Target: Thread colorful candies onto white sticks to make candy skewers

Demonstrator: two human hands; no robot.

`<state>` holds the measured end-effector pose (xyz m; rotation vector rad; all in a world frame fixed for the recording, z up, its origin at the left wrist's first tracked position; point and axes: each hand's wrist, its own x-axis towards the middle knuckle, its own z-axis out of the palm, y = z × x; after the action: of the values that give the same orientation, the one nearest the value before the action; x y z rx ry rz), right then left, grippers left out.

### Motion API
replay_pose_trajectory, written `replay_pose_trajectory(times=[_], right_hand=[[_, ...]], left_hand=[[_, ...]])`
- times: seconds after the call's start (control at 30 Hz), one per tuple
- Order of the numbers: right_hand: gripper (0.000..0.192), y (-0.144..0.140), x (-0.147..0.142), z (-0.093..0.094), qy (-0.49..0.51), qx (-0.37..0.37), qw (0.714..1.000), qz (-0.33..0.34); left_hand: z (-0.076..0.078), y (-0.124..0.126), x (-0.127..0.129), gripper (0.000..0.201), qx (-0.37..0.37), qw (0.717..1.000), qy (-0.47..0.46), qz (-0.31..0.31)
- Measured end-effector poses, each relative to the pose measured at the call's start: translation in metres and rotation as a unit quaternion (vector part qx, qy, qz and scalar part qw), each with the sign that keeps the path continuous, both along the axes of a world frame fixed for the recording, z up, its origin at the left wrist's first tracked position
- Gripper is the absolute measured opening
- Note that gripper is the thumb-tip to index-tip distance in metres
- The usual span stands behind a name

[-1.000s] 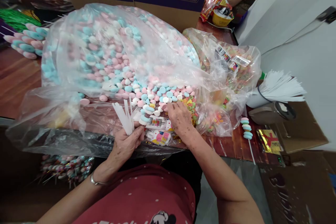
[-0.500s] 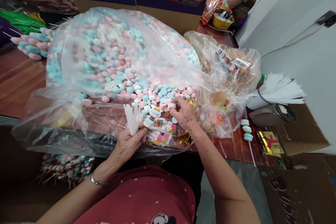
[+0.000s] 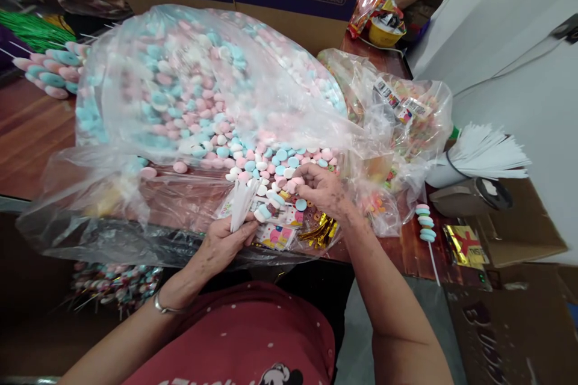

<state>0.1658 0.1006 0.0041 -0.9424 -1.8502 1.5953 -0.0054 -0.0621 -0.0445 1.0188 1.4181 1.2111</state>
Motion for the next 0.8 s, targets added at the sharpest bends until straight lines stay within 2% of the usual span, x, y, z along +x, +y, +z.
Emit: replay_pose_trajectory(times=[0.17,0.27,0.4,0.57,0.67,0.8], right_hand=[[0.019,0.004,0.001,-0.003,-0.002,0.012,1.0,0.028],[0.017,0.004,0.002,-0.002,-0.012,0.044,0.998,0.04],[0.014,0.003,0.001,0.004,-0.061,0.124,0.988,0.071],[0.021,-0.002,0.0,0.012,-0.123,0.275,0.947,0.107],[0.018,-0.006,-0.001,0.011,-0.102,0.24,0.963,0.066],[0.029,-0.012,-0.006,0.003,0.008,0.091,0.995,-0.025]], left_hand=[[-0.003,0.0,0.001,0.028,0.0,1.0,0.003,0.001],[-0.003,0.0,0.0,0.028,-0.001,1.0,0.004,-0.001],[-0.002,0.001,0.0,0.026,0.002,1.0,0.003,0.001],[-0.002,0.002,0.0,0.029,-0.002,1.0,-0.005,-0.006],[-0.004,0.0,0.001,0.032,0.008,1.0,-0.001,0.004],[-0.007,-0.003,0.002,0.029,0.043,0.999,0.002,0.018]])
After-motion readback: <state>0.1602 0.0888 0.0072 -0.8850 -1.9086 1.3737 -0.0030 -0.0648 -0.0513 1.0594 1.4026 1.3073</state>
